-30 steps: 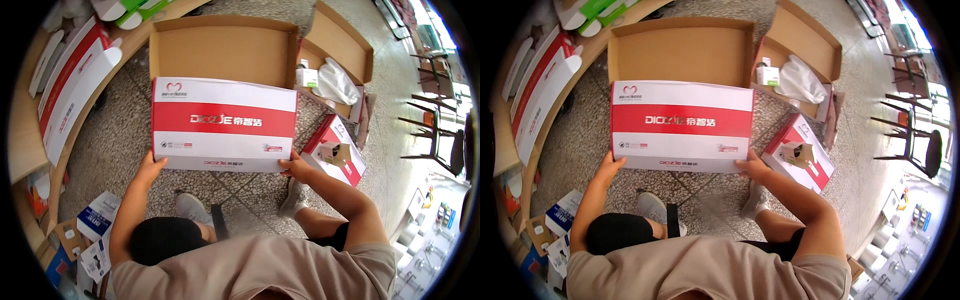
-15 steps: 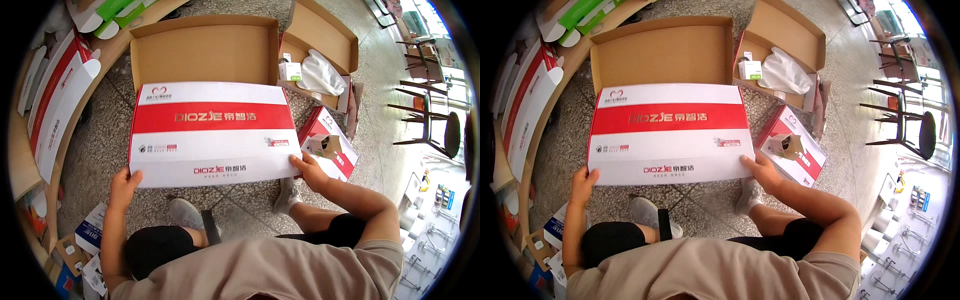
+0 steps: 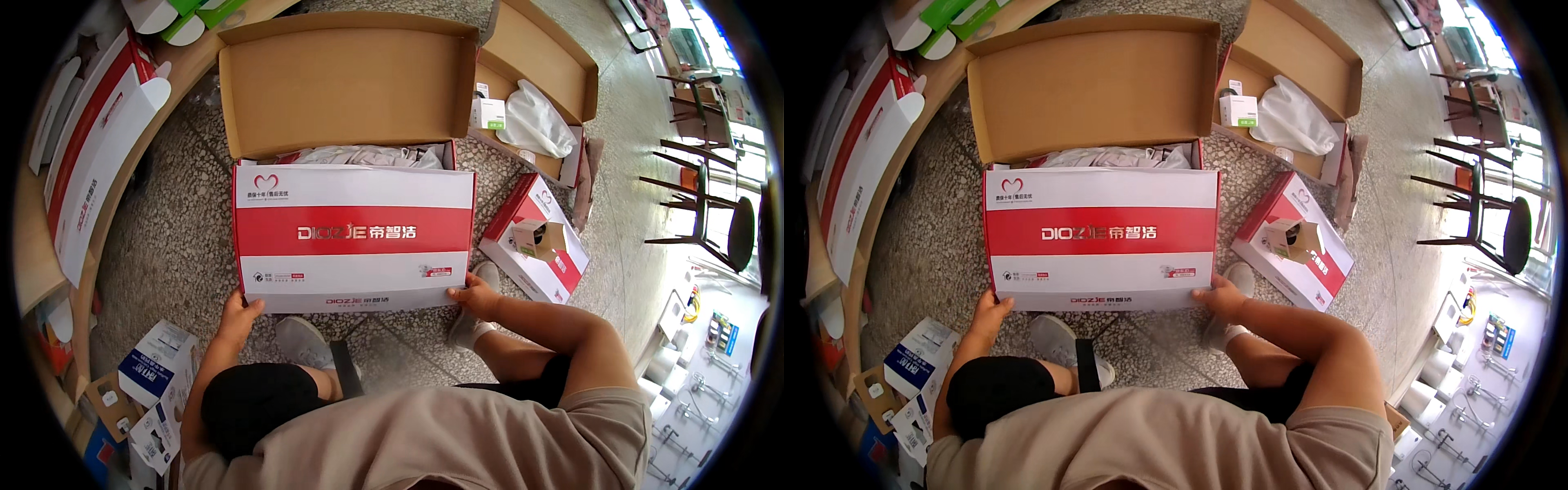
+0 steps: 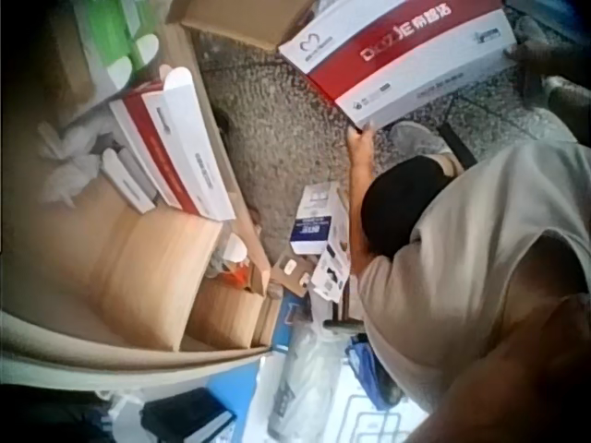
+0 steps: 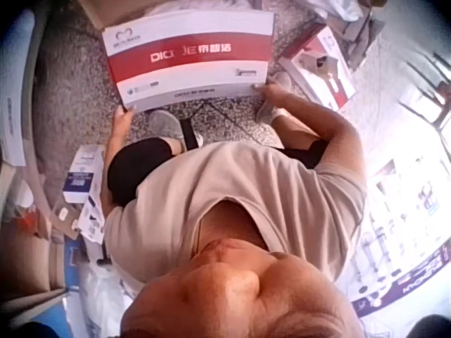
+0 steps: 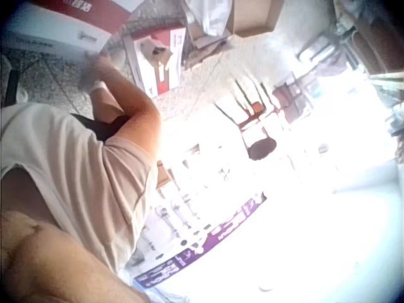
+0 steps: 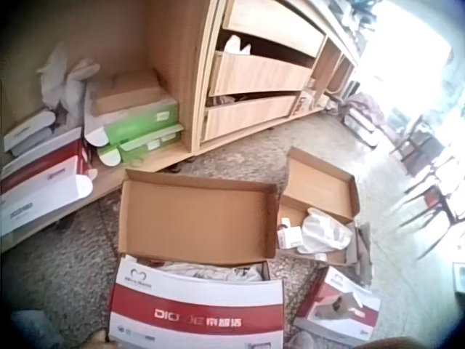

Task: The person sits on the floor and repeatedly opens small white boxes to remove circular metal objects, then places them into larger red and white boxes. The person also moves and stacks the larger boxes on a nearby shelf.

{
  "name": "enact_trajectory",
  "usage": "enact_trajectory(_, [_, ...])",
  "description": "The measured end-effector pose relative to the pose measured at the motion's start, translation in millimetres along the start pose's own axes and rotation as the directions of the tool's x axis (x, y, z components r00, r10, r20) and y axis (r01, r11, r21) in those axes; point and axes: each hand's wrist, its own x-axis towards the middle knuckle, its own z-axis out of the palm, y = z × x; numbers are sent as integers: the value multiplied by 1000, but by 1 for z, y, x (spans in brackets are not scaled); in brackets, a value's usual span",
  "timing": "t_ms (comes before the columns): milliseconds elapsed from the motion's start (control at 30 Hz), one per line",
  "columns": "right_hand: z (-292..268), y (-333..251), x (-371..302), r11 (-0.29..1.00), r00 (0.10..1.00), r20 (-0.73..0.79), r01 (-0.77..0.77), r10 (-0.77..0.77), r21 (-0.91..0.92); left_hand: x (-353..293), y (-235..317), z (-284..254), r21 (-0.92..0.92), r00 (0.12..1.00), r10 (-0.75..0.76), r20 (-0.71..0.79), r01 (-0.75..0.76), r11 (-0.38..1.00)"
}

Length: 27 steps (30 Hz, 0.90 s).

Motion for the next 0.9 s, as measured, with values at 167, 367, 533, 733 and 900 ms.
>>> enact_trajectory(167, [-8, 2, -3, 956, 974, 84, -222, 210, 189, -5, 12, -3, 27, 980, -200, 14, 199, 980])
enact_trajectory(367, [-20, -1, 9, 986, 980, 115, -166, 162, 29, -2, 16, 1, 73, 987, -158, 17, 157, 985])
enact_trajectory(533, [-3, -2, -4, 1000, 1000, 6, -21, 21, 23, -4, 0, 0, 110, 1000, 3, -21, 0, 994])
enact_trajectory(733, [-7, -2, -2, 996, 999, 8, 38, -37, -80, 8, -23, -6, 118, 996, 63, -56, -56, 991])
enact_trajectory(900, [-2, -39, -2, 705, 944, -164, 93, -288, -703, 7, 1, 3, 824, 896, 424, -134, -137, 550])
